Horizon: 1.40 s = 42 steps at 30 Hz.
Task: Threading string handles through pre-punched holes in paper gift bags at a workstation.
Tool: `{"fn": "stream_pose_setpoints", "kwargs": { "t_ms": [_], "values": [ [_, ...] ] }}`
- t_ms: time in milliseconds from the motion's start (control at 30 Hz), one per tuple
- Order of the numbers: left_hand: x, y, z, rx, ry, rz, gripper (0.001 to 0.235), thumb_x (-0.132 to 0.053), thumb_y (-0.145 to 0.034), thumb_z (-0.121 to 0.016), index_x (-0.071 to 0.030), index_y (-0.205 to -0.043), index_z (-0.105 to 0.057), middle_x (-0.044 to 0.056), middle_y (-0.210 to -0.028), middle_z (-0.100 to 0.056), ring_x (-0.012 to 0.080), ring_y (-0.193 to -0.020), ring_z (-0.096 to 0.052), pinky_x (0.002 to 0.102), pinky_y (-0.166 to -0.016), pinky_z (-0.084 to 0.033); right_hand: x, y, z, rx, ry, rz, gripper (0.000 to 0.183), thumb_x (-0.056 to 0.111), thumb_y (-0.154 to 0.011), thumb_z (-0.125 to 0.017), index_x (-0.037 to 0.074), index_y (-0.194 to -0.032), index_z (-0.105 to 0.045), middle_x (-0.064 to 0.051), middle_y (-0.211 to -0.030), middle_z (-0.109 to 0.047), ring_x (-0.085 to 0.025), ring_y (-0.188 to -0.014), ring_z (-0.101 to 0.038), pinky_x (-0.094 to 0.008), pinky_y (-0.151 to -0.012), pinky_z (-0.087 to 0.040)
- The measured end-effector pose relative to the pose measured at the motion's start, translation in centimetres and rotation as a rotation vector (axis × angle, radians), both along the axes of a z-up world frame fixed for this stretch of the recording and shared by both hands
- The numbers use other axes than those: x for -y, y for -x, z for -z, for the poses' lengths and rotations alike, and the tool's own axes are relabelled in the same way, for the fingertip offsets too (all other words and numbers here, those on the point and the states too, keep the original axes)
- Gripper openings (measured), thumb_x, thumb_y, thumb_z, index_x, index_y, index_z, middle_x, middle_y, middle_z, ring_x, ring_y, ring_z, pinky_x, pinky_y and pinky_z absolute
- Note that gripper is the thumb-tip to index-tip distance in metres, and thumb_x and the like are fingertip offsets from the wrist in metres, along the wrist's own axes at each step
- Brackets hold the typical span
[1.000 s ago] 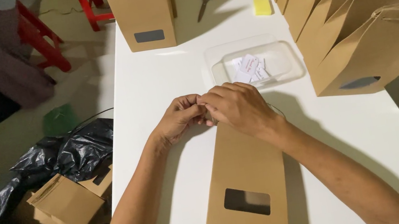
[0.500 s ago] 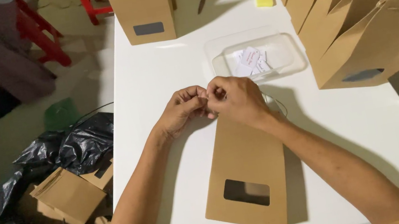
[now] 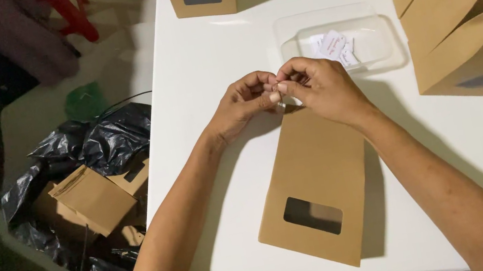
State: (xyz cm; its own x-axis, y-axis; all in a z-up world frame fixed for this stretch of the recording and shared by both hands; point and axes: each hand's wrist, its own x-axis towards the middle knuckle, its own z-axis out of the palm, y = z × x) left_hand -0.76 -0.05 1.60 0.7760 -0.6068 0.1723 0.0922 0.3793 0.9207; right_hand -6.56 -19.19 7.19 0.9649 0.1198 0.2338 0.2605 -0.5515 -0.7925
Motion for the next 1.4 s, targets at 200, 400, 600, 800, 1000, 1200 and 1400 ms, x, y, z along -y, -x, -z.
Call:
{"fn": "stream_pose_setpoints", "kwargs": {
  "t_ms": [200, 400, 600, 800, 1000, 1200, 1400],
  "values": [
    [0.6, 0.2, 1.1, -0.013, 0.013, -0.026, 0.014, -0.007, -0.083, -0.084, -0.001, -0.092, -0.075, 0.007, -0.072, -0.070, 0.0111, -0.064, -0.065, 0.025, -0.063, -0.055, 0.4, -0.7, 0.7, -0.008, -0.193, -0.024, 0.007, 0.008, -0.094, -0.076, 0.010, -0.100, -0.073, -0.001, -0.077, -0.066, -0.007, -0.074, -0.060, -0.024, -0.069, -0.054],
    [0.6, 0.1, 0.4, 0.090, -0.076, 0.022, 0.018, -0.008, -0.081, -0.087, -0.001, -0.093, -0.076, 0.007, -0.074, -0.072, 0.0106, -0.070, -0.068, 0.024, -0.068, -0.055, 0.6, -0.7, 0.7, -0.003, -0.310, 0.021, 0.009, 0.012, -0.094, -0.077, 0.011, -0.101, -0.073, 0.002, -0.076, -0.066, -0.003, -0.072, -0.058, -0.018, -0.067, -0.050],
    [0.2, 0.5, 0.1, 0.053, -0.032, 0.015, 0.015, -0.006, -0.083, -0.086, -0.002, -0.094, -0.076, 0.007, -0.075, -0.072, 0.0122, -0.070, -0.068, 0.026, -0.070, -0.057, -0.2, 0.2, -1.2, -0.023, -0.213, -0.054, 0.009, 0.012, -0.094, -0.075, 0.011, -0.102, -0.074, -0.002, -0.078, -0.072, -0.008, -0.075, -0.064, -0.023, -0.071, -0.054],
    [0.5, -0.2, 1.4, -0.044, 0.022, -0.080, 0.017, -0.003, -0.084, -0.084, 0.002, -0.096, -0.072, 0.012, -0.076, -0.070, 0.0208, -0.068, -0.072, 0.033, -0.066, -0.062, 0.2, 1.5, -3.1, -0.097, 0.063, -0.042, 0.027, 0.011, -0.089, -0.075, 0.006, -0.115, -0.070, -0.016, -0.093, -0.077, -0.025, -0.085, -0.073, -0.039, -0.082, -0.060],
    [0.0, -1.0, 1.9, -0.066, 0.006, -0.129, 0.020, -0.009, -0.086, -0.084, 0.003, -0.096, -0.072, 0.016, -0.078, -0.071, 0.0247, -0.068, -0.073, 0.036, -0.064, -0.065, 0.9, 0.8, -2.0, -0.143, 0.382, -0.075, 0.025, 0.015, -0.089, -0.072, 0.013, -0.114, -0.069, -0.014, -0.094, -0.080, -0.035, -0.093, -0.076, -0.046, -0.082, -0.059],
    [0.0, -0.6, 1.0, -0.025, 0.056, -0.196, 0.016, -0.013, -0.089, -0.081, 0.000, -0.094, -0.073, 0.012, -0.077, -0.072, 0.0186, -0.064, -0.072, 0.032, -0.061, -0.065, 0.3, 1.7, -3.4, -0.166, 0.520, -0.108, 0.012, 0.016, -0.089, -0.073, 0.012, -0.100, -0.076, -0.015, -0.091, -0.079, -0.037, -0.095, -0.075, -0.047, -0.083, -0.058],
    [-0.1, -2.0, 2.2, -0.018, 0.076, -0.255, 0.017, -0.013, -0.089, -0.082, 0.000, -0.095, -0.073, 0.013, -0.076, -0.071, 0.0176, -0.061, -0.071, 0.033, -0.057, -0.065, 0.2, 1.5, -3.4, -0.227, 0.625, -0.081, 0.009, 0.019, -0.090, -0.071, 0.013, -0.094, -0.077, -0.012, -0.089, -0.078, -0.036, -0.094, -0.074, -0.050, -0.081, -0.057]
  ]
}}
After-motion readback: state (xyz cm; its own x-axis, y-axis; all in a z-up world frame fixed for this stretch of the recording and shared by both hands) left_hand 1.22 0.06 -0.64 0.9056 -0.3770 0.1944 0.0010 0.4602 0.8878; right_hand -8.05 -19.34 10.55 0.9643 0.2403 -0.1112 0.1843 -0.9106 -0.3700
